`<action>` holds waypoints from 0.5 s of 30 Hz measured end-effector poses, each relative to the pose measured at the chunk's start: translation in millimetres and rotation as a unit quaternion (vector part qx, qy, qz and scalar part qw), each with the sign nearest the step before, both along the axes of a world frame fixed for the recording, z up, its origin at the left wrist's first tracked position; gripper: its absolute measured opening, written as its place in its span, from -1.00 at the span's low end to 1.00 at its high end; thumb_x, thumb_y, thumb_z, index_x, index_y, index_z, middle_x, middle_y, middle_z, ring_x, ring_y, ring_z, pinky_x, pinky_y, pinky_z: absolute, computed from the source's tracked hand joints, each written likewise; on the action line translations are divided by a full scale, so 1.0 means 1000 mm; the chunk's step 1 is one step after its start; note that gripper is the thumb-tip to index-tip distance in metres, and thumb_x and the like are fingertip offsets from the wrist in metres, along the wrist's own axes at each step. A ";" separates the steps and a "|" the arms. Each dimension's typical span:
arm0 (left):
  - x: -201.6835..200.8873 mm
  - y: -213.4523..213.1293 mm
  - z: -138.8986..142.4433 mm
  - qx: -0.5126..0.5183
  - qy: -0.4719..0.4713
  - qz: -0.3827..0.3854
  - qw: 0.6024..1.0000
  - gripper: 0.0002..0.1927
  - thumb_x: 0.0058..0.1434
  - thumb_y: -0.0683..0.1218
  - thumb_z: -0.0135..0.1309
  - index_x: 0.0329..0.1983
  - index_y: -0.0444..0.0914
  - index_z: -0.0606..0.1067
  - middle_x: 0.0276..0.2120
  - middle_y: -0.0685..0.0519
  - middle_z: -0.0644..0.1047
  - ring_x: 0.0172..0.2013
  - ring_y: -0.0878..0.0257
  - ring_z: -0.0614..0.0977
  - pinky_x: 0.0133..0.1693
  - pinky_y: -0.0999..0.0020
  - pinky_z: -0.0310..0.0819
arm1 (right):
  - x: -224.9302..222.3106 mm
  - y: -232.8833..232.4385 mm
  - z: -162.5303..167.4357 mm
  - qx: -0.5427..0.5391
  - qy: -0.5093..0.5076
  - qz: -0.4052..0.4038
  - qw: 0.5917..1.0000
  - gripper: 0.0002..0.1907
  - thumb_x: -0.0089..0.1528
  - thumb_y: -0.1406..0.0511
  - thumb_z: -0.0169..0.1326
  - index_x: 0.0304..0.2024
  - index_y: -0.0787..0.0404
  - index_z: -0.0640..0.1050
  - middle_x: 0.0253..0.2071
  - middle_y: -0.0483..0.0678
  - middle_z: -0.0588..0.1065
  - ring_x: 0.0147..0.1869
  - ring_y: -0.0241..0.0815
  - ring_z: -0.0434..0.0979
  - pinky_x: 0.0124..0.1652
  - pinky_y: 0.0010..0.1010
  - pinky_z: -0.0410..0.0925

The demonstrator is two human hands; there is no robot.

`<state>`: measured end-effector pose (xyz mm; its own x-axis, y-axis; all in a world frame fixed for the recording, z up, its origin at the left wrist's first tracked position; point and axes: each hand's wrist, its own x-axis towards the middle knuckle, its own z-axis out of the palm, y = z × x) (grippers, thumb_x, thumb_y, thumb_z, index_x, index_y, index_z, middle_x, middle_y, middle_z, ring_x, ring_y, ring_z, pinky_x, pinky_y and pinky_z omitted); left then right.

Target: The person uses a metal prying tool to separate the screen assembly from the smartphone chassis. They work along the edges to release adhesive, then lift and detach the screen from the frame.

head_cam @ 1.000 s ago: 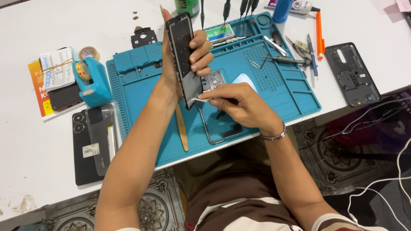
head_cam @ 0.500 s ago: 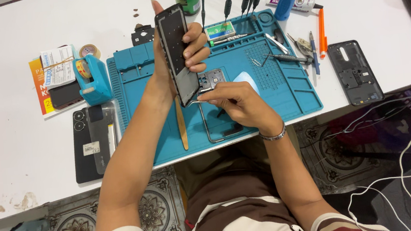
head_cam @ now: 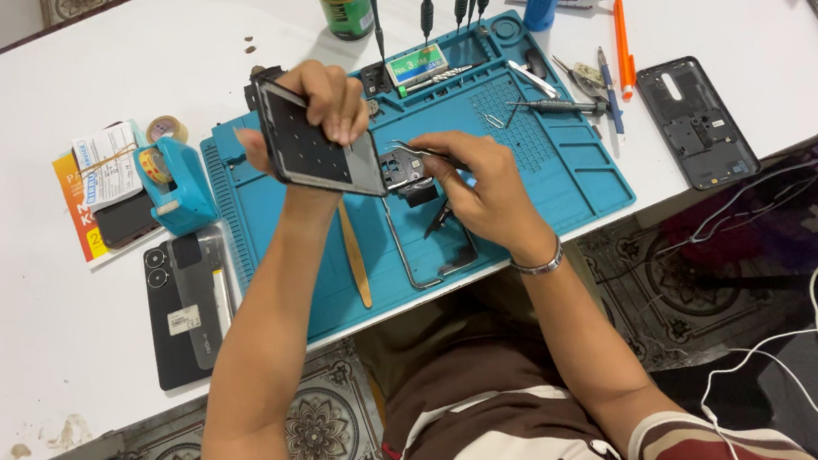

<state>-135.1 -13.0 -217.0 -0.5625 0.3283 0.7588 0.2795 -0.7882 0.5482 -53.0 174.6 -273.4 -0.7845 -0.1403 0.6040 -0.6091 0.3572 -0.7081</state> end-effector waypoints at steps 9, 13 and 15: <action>0.003 0.006 -0.011 0.011 -0.040 -0.016 0.999 -0.24 0.07 0.64 -0.02 -0.45 -0.11 0.23 -0.59 0.18 0.25 -0.53 0.40 0.36 -0.47 0.59 0.30 | -0.008 0.001 -0.008 -0.034 -0.014 0.011 0.999 -0.89 0.33 0.51 0.11 -0.08 0.37 0.52 -0.22 0.04 0.59 -0.15 -0.18 0.65 -0.10 -0.41 0.49; -0.003 0.005 -0.008 0.065 -0.075 -0.101 0.990 -0.25 0.07 0.64 -0.10 -0.45 -0.12 0.25 -0.57 0.15 0.27 -0.52 0.34 0.41 -0.44 0.52 0.38 | -0.006 0.000 -0.008 -0.028 0.016 0.011 0.999 -0.90 0.33 0.50 0.12 -0.10 0.37 0.51 -0.22 0.04 0.57 -0.16 -0.18 0.63 -0.11 -0.42 0.47; -0.004 0.004 -0.007 0.079 -0.079 -0.136 0.984 -0.24 0.05 0.66 -0.14 -0.44 -0.12 0.25 -0.57 0.14 0.28 -0.52 0.33 0.42 -0.43 0.50 0.40 | -0.006 -0.002 -0.008 -0.026 0.000 0.003 1.000 -0.91 0.33 0.50 0.14 -0.11 0.37 0.52 -0.28 0.02 0.55 -0.25 -0.20 0.56 -0.21 -0.44 0.42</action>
